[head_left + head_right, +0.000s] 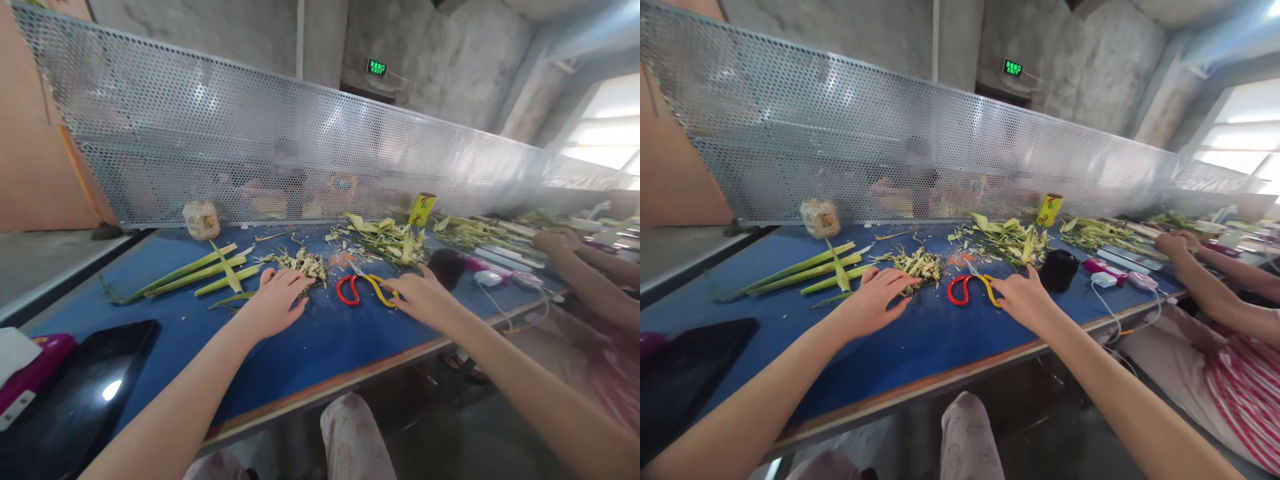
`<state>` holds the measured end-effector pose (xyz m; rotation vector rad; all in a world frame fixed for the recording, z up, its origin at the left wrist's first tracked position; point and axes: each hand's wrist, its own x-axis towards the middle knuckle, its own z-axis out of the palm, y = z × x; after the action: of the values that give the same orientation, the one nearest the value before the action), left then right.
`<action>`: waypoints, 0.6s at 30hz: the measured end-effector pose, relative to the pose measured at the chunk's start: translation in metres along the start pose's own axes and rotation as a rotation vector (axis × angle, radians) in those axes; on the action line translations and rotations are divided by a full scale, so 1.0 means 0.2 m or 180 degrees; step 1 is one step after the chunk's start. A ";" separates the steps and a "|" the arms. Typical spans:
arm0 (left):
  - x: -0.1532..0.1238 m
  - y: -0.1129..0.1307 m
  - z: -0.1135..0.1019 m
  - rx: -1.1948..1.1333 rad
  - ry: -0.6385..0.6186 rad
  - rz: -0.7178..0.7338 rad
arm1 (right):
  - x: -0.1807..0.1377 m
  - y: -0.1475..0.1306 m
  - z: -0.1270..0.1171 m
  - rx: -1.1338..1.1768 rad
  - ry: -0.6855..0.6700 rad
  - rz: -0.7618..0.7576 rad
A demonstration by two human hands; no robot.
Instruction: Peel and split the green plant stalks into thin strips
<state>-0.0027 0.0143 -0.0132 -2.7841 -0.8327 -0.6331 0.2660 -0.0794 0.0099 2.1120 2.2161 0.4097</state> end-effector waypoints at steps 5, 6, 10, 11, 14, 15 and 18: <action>0.00 0.00 0.00 -0.0005 -0.0064 -0.0013 | -0.03 0.02 0.12 0.0144 0.0205 -0.0096; 0.00 0.00 0.00 -0.0012 -0.0072 -0.0016 | -0.03 0.04 0.14 0.0275 0.0207 -0.0128; 0.00 0.00 -0.01 -0.0033 -0.0077 0.0001 | -0.04 0.13 0.21 0.0947 0.0256 -0.0291; 0.00 0.00 -0.01 -0.0034 -0.0078 0.0001 | -0.05 0.14 0.22 0.1015 0.0328 -0.0291; 0.00 0.00 -0.01 -0.0035 -0.0059 -0.0007 | -0.07 0.19 0.25 0.1014 0.0486 -0.0206; 0.00 0.00 -0.01 -0.0035 -0.0054 -0.0005 | -0.08 0.20 0.26 0.0957 0.0505 -0.0147; 0.00 0.01 -0.02 -0.0042 -0.0053 0.0000 | -0.09 0.25 0.29 0.0596 0.0556 0.0105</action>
<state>-0.0023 0.0124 -0.0096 -2.8051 -0.8349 -0.6185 0.3290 -0.0866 -0.0369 2.2897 2.4042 0.4186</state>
